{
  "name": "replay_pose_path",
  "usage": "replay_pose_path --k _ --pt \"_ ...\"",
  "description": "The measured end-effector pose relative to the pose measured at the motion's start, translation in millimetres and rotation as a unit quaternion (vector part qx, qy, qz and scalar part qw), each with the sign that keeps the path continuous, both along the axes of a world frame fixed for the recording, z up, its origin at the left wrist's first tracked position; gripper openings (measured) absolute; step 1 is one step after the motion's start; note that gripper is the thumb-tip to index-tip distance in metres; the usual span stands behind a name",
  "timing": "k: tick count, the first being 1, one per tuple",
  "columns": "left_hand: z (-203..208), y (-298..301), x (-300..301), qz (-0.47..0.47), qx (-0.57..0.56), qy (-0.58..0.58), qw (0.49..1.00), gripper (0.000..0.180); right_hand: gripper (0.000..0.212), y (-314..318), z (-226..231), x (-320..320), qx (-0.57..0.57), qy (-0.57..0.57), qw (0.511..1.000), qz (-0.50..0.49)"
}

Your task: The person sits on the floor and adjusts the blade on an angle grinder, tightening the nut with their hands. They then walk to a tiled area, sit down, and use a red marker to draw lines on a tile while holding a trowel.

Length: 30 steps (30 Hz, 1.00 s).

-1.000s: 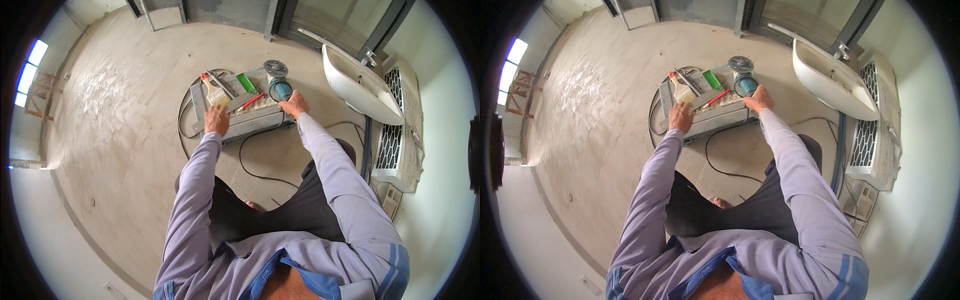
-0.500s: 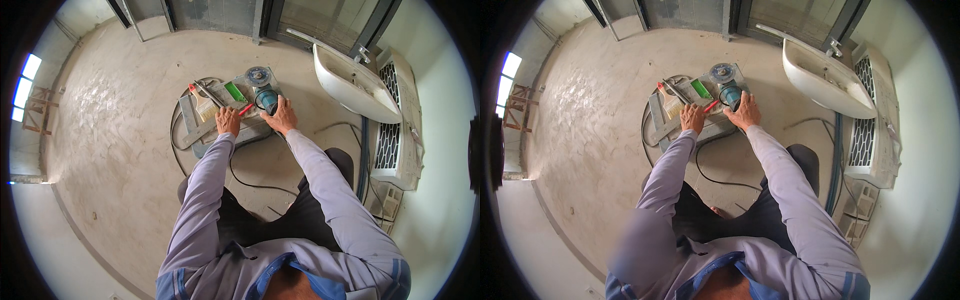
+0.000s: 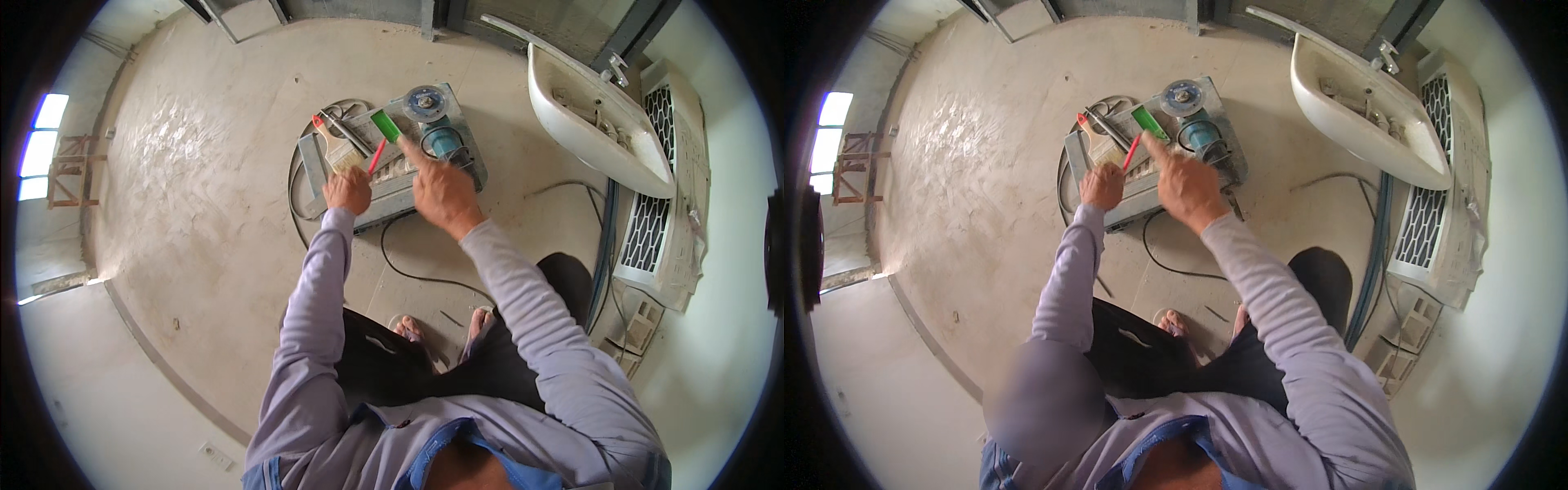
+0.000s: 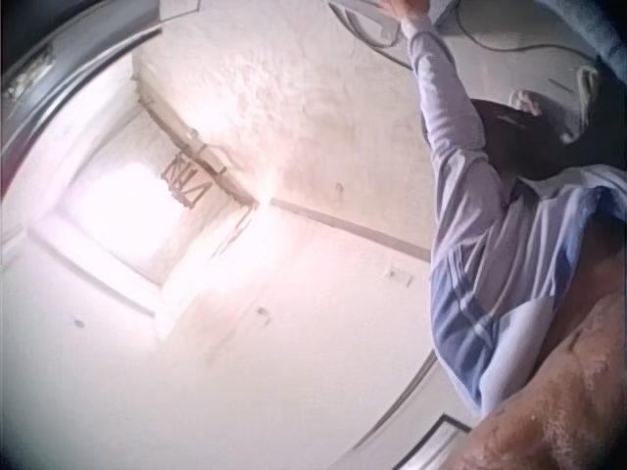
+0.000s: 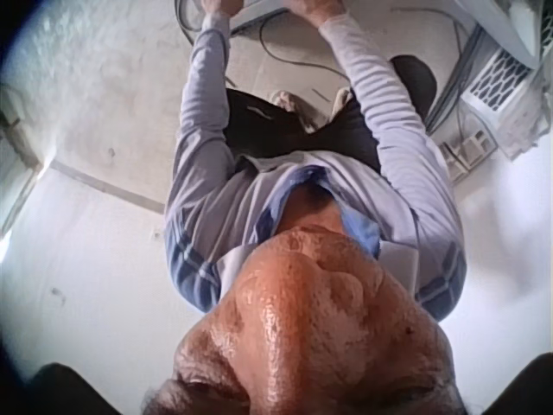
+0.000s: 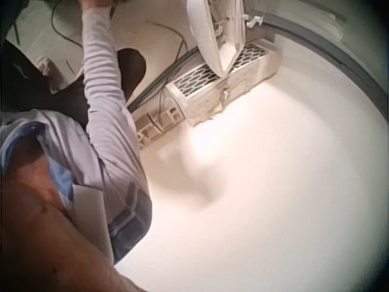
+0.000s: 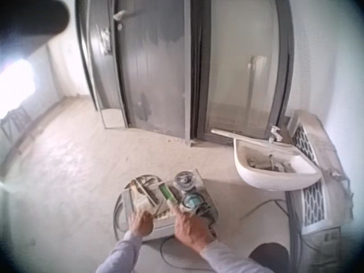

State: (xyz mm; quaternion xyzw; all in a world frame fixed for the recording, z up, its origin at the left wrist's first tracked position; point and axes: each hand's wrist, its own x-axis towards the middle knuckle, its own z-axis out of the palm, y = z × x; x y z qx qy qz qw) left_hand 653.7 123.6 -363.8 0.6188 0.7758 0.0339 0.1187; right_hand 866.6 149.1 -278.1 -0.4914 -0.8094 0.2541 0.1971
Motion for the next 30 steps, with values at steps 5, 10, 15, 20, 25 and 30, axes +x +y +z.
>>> replay_pose_path --k 5,10,15,20,25,30 --pt "18 -97 43 -0.018 -0.065 -0.253 0.965 0.017 0.051 -64 30 9 -0.113 -0.014 0.991 0.063" --pt "99 -189 115 0.010 -0.159 -0.411 0.898 0.021 0.014 -135 72 50 -0.183 -0.099 0.963 0.170" --pt "222 -258 149 0.087 -0.278 -0.576 0.764 0.039 0.009 -192 159 102 -0.280 -0.192 0.914 0.221" --pt "363 -361 104 0.296 -0.142 -0.550 0.768 0.046 0.021 -187 228 179 -0.364 -0.163 0.912 0.094" --pt "402 -547 24 0.472 -0.087 -0.436 0.762 0.036 0.027 -111 252 258 -0.517 -0.177 0.816 -0.191" --pt "418 -674 2 0.715 0.042 -0.355 0.600 0.025 0.030 -7 281 199 -0.532 -0.115 0.799 -0.254"
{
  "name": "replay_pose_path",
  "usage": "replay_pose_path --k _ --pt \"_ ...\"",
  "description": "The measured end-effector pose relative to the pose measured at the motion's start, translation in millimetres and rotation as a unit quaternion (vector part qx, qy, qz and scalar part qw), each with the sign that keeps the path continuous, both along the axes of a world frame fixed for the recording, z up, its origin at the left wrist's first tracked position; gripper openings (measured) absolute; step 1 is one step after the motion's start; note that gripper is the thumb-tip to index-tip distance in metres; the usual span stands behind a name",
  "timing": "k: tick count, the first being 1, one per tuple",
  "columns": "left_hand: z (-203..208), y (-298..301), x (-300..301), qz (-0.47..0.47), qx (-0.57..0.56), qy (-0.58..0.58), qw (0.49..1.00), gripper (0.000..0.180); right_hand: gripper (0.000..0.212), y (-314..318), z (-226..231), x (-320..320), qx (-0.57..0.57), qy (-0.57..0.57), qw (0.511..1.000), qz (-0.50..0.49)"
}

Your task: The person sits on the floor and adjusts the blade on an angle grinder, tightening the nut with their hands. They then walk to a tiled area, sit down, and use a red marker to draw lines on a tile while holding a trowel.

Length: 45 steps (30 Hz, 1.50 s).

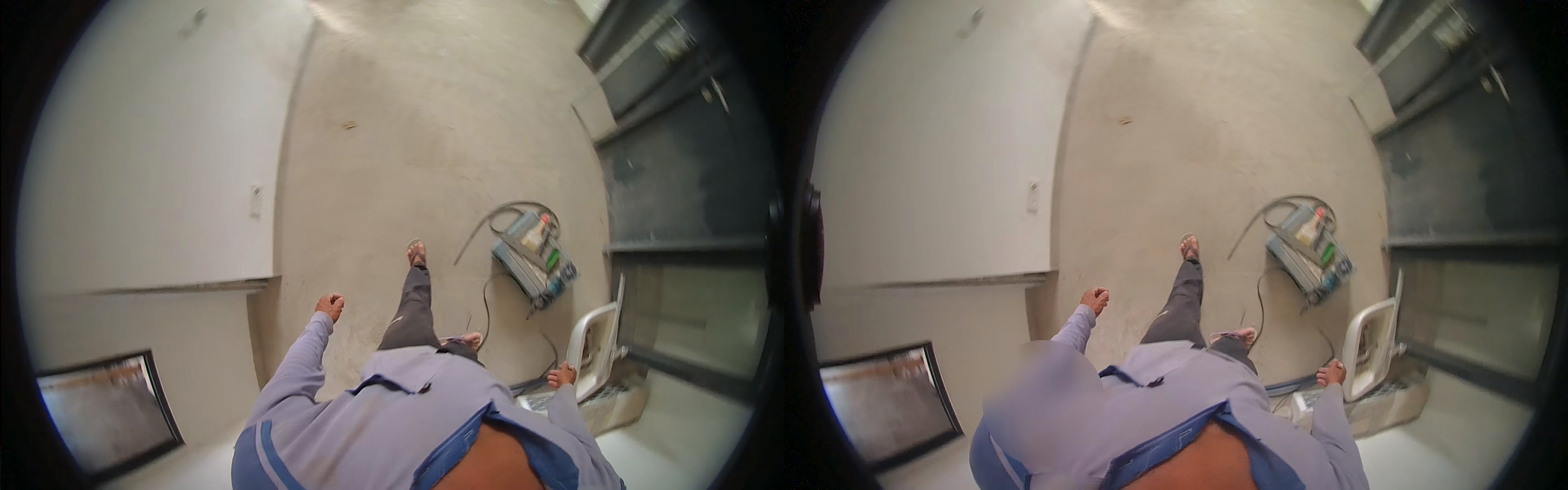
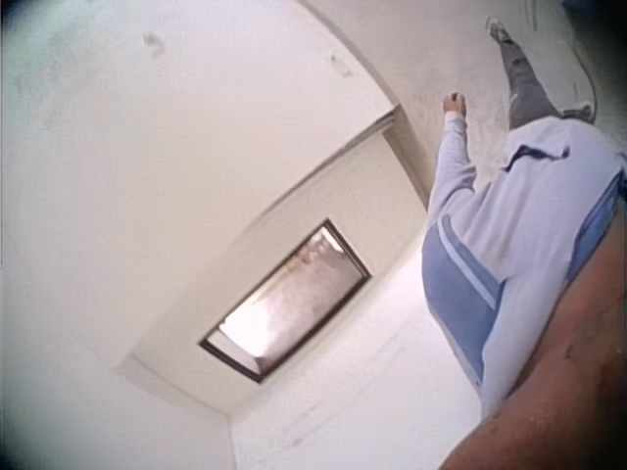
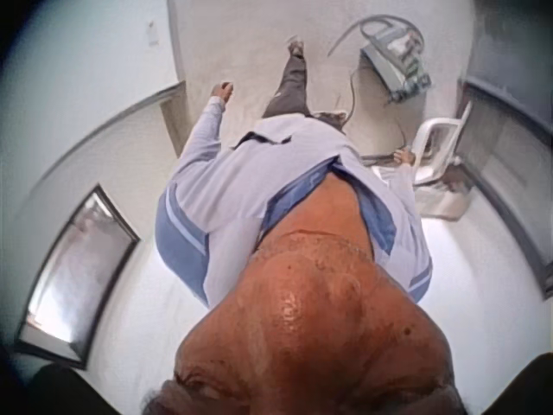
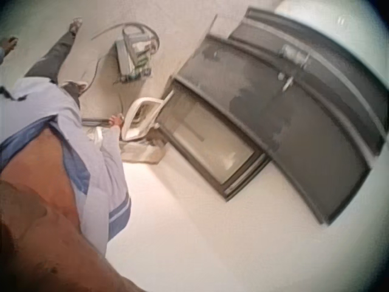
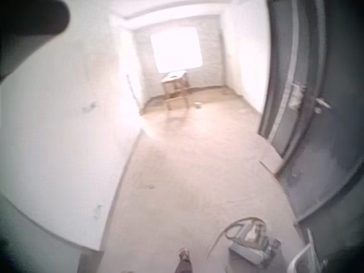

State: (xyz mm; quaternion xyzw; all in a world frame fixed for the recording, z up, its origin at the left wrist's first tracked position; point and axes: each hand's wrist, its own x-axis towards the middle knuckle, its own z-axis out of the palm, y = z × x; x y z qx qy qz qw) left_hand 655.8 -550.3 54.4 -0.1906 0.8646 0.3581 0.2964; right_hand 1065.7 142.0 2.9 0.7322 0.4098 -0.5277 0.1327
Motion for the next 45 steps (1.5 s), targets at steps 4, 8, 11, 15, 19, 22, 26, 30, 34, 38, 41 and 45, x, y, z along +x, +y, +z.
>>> replay_pose_path --k 4,8,11,15,19,22,26,30,34,38,41,45 --pt "-55 -67 37 0.081 -0.135 -0.121 0.980 0.024 0.018 5 5 -131 -0.041 0.098 0.992 0.064" --pt "-81 -44 17 -0.463 -0.164 -0.219 0.843 0.032 0.012 -53 37 -292 -0.007 0.128 0.983 0.134" --pt "-78 -25 -59 -0.174 0.092 -0.148 0.969 0.035 0.014 -76 21 -409 0.016 0.199 0.943 0.266" --pt "-48 -1 -210 0.062 0.138 -0.030 0.988 0.032 0.015 -111 39 -542 0.038 0.244 0.901 0.356" --pt "-15 8 -346 0.136 0.126 0.058 0.981 0.034 0.014 -92 46 -643 0.006 0.198 0.877 0.439" --pt "-13 0 -417 0.049 0.002 0.060 0.997 0.043 0.023 -78 32 -712 -0.007 0.139 0.881 0.451" --pt "-41 -1 -455 0.026 -0.049 0.018 0.998 0.057 0.025 -32 -9 -801 0.131 0.111 0.576 0.799" --pt "-45 40 -532 0.056 -0.037 -0.116 0.991 0.051 0.026 -22 26 -969 -0.052 0.040 0.816 0.575" --pt "-38 67 -655 0.087 -0.013 -0.116 0.989 0.044 0.025 9 9 -1153 -0.014 0.121 0.847 0.518" --pt "-50 92 -776 0.105 0.011 -0.111 0.988 0.038 0.021 22 -16 -1358 0.068 0.121 0.656 0.742" --pt "-69 94 -839 0.127 0.011 -0.125 0.984 0.034 0.019 -46 56 -1478 0.031 0.226 0.775 0.590" --pt "-93 93 -954 0.110 0.014 -0.132 0.985 0.029 0.018 -50 85 -1554 0.015 0.220 0.782 0.583"
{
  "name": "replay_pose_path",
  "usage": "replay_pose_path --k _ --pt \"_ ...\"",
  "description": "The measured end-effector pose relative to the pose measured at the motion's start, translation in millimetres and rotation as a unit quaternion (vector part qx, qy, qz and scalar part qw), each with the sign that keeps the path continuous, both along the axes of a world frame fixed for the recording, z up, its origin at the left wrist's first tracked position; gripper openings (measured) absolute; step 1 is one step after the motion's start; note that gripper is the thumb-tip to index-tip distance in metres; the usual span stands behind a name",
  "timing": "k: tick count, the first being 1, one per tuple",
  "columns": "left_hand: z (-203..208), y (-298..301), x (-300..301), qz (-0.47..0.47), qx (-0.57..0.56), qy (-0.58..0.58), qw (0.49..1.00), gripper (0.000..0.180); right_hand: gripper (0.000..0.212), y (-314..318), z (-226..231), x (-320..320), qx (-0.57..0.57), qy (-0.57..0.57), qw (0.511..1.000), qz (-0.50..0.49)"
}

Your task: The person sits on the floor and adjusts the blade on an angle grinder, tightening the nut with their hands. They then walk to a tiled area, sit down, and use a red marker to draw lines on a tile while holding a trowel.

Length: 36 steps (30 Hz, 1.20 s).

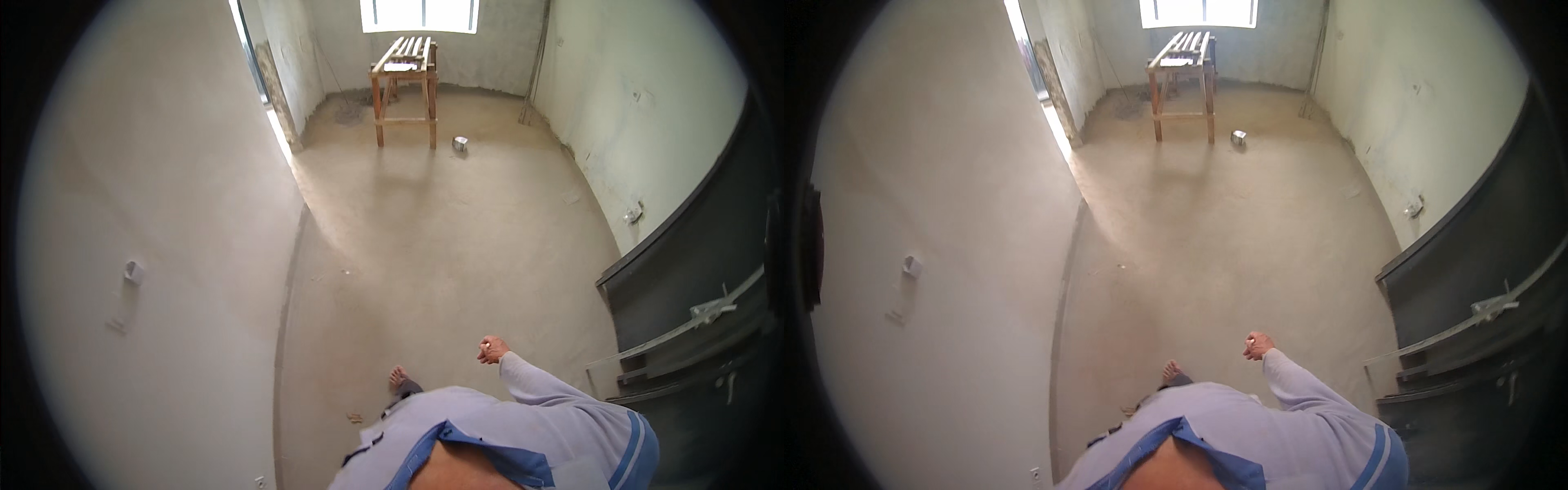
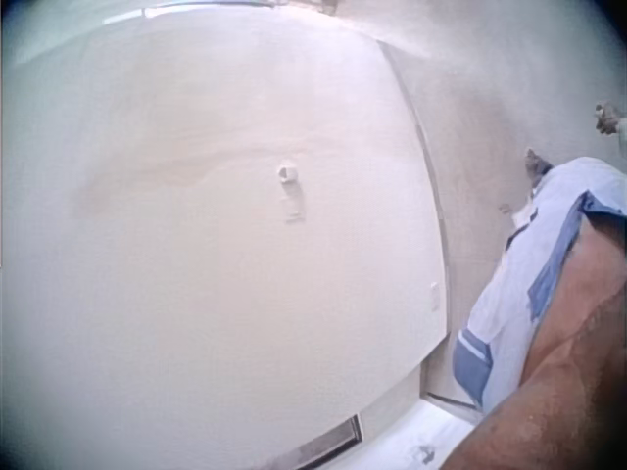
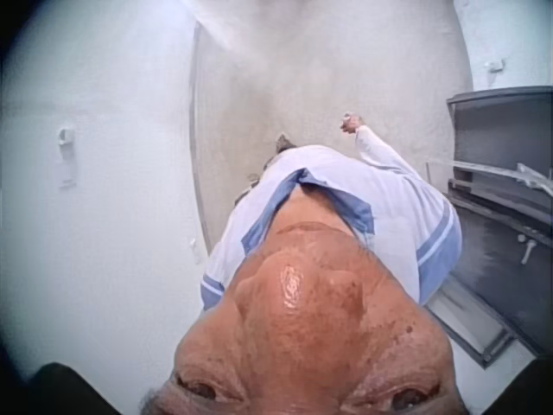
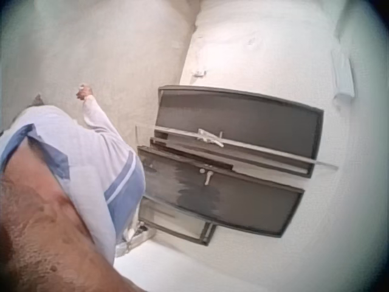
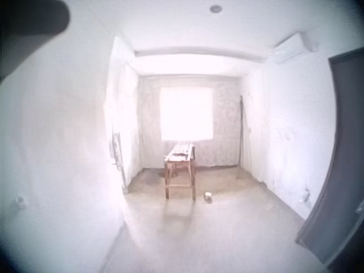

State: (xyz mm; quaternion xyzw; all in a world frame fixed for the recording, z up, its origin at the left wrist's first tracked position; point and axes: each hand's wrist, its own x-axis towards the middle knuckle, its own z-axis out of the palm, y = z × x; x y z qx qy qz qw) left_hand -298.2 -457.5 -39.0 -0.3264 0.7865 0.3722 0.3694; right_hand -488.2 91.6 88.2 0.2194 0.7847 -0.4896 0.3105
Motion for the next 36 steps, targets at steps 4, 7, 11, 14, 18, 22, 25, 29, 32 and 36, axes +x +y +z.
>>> replay_pose_path --k 4,7,11,14,18,22,25,29,32,36 --pt "5 -25 -160 0.037 0.000 0.066 0.997 0.025 0.022 36 -35 -28 0.014 -0.091 0.994 -0.056" --pt "52 -22 -320 0.215 0.165 0.182 0.945 0.031 0.026 57 -58 -43 0.042 -0.143 0.964 -0.219" --pt "77 -34 -464 0.212 0.165 0.227 0.936 0.040 0.028 52 -74 -58 0.184 -0.141 0.970 -0.078" --pt "48 -32 -530 0.292 0.164 0.237 0.912 0.034 0.030 74 -84 -180 0.247 -0.095 0.959 0.099" --pt "47 38 -570 0.253 0.122 0.111 0.953 0.020 0.031 96 -140 -352 0.268 -0.065 0.917 0.288" --pt "39 95 -630 0.089 0.088 0.029 0.992 0.021 0.065 163 -151 -612 0.386 -0.010 0.866 0.317" --pt "38 99 -665 0.103 0.063 0.016 0.993 0.022 0.024 133 -61 -820 0.091 0.105 0.989 -0.046" --pt "23 98 -743 0.126 0.063 0.021 0.990 0.023 0.019 85 23 -986 -0.012 0.158 0.986 -0.056" --pt "0 90 -825 0.125 0.078 0.033 0.988 0.024 0.015 58 14 -1052 -0.018 0.182 0.983 -0.001" --pt "-50 36 -945 0.154 0.163 0.144 0.964 0.026 0.014 53 -42 -1052 -0.015 -0.019 0.999 0.021"
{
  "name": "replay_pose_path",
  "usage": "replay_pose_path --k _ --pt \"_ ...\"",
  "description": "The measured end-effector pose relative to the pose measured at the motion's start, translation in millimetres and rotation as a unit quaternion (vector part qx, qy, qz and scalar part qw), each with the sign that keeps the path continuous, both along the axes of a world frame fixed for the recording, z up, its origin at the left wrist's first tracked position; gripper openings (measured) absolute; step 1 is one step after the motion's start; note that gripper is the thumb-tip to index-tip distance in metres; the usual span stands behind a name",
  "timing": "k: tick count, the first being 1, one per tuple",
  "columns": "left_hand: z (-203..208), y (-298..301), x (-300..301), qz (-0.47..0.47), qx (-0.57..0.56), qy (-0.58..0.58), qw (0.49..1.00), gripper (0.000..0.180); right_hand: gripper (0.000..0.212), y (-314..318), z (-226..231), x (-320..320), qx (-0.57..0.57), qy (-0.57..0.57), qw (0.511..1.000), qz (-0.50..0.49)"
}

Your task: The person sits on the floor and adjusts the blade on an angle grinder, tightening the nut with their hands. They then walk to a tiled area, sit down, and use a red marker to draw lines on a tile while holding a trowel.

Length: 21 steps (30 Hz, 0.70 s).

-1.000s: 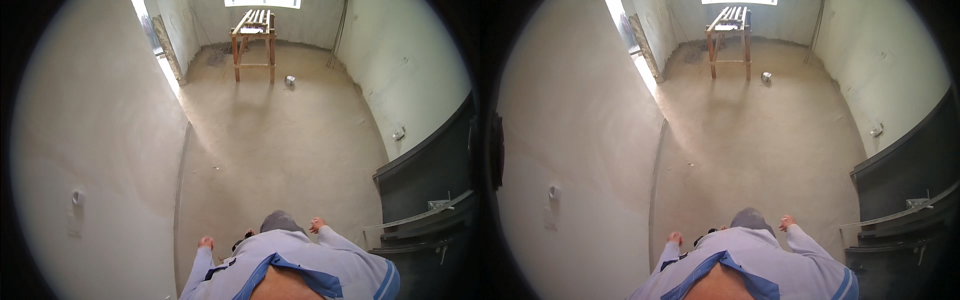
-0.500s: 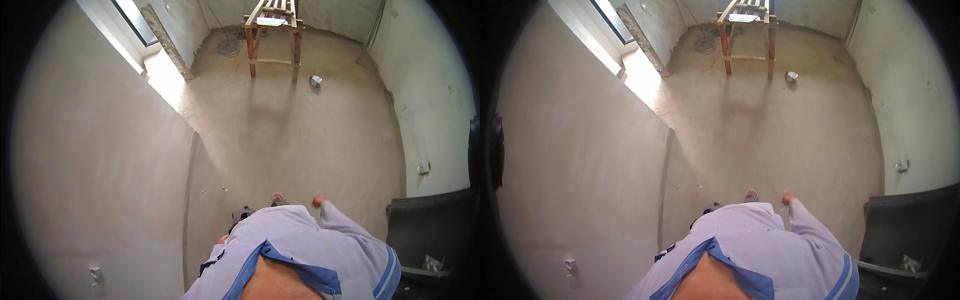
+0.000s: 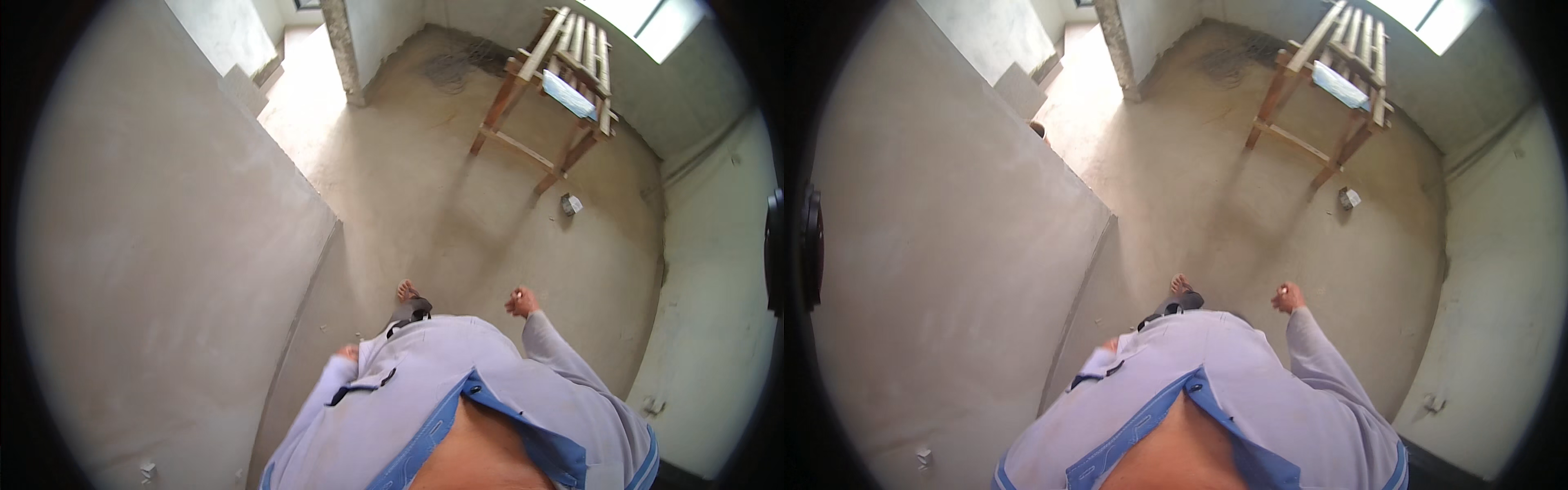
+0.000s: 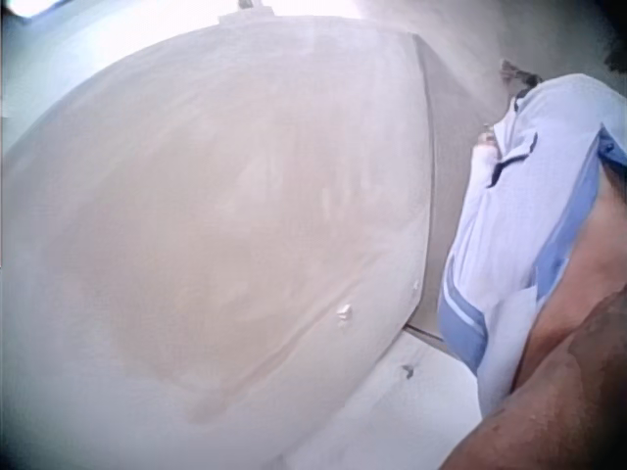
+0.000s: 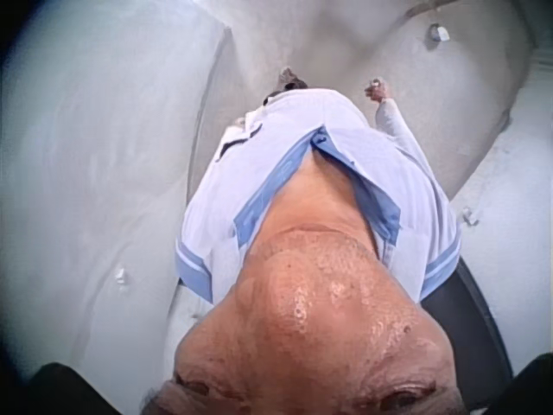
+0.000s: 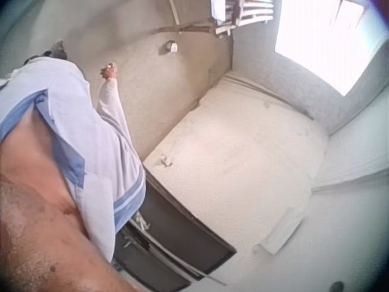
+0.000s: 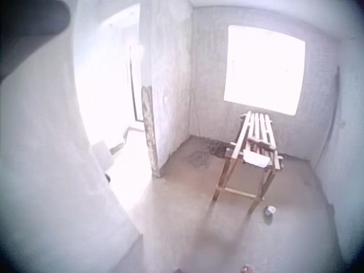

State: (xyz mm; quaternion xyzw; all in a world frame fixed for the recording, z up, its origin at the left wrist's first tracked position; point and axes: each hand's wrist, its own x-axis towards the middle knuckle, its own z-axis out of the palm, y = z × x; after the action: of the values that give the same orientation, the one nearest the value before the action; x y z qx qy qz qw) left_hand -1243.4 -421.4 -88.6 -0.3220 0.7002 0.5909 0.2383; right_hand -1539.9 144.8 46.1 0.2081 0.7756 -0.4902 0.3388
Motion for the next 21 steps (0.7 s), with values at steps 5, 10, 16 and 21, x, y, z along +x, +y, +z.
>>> replay_pose_path --k 5,10,16,21 --pt "126 -45 -250 -0.007 -0.116 0.034 0.993 0.038 0.033 20 -58 13 0.254 0.040 0.941 0.220" --pt "182 -77 -401 -0.060 -0.067 0.046 0.995 0.043 0.033 -21 -58 -102 0.267 -0.053 0.919 0.284" --pt "161 -51 -511 -0.058 0.064 0.086 0.992 0.050 0.033 -116 -82 -403 0.130 -0.120 0.957 0.228" --pt "120 -45 -592 -0.107 -0.098 0.195 0.970 0.046 0.031 -291 0 -674 -0.023 -0.028 0.947 0.319"
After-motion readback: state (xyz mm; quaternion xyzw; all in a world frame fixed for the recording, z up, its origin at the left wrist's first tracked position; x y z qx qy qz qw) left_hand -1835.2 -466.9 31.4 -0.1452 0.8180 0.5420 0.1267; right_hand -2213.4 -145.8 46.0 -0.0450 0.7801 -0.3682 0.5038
